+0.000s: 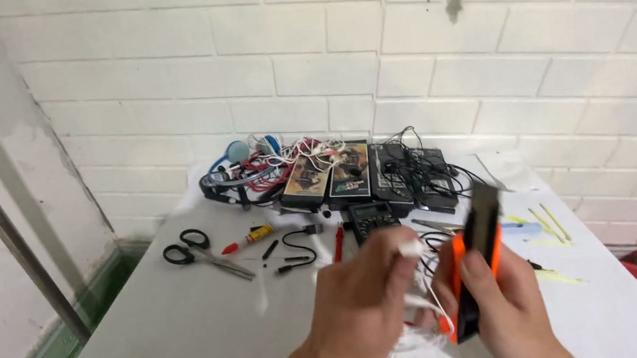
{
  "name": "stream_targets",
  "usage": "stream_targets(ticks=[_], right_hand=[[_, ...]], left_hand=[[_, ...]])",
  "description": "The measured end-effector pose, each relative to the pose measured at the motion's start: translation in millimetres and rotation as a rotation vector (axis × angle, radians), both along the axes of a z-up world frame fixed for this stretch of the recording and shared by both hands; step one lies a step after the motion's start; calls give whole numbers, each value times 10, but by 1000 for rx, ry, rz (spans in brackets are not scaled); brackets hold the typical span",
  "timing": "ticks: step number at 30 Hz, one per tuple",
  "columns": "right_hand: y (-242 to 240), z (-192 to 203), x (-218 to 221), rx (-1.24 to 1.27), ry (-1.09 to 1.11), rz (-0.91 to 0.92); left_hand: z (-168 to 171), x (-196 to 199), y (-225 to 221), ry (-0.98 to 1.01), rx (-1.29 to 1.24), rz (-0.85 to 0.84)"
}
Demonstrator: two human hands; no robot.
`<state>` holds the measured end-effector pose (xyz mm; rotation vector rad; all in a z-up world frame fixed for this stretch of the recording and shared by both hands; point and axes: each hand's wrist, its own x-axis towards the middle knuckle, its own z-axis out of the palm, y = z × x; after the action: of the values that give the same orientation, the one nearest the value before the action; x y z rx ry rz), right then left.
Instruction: Testing earphone components using a digital multimeter and a utility knife to check for electrical continuity.
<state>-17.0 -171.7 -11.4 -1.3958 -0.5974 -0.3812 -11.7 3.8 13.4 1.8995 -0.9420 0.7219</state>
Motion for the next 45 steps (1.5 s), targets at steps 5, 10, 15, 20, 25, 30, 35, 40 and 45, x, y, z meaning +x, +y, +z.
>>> stream_targets(ticks=[5, 10, 15, 20, 25, 30, 35, 40, 45], right_hand=[[48, -121, -64, 219, -48, 170], [-69, -262, -43, 192, 7, 86], [27, -146, -123, 148, -3, 126], [89, -56, -176, 131, -29, 148], [2, -158, -106, 120, -136, 84], [99, -97, -183, 257, -35, 292], [5, -161, -91, 134, -98, 101], [65, 10, -34, 311, -38, 155], [51, 130, -30, 268, 58, 124]], left_hand=[[10, -110, -4, -466, -26, 170], [-27, -144, -42, -550, -68, 202], [-8, -141, -24, -626, -44, 225], [23, -177, -17, -618, -47, 209], [10, -169, -12, -604, -86, 135], [28, -159, 12, -661, -84, 119], [-62, -133, -48, -581, -105, 161], [55, -180, -85, 270, -451, -493], [74, -72, -31, 860, -838, -915]])
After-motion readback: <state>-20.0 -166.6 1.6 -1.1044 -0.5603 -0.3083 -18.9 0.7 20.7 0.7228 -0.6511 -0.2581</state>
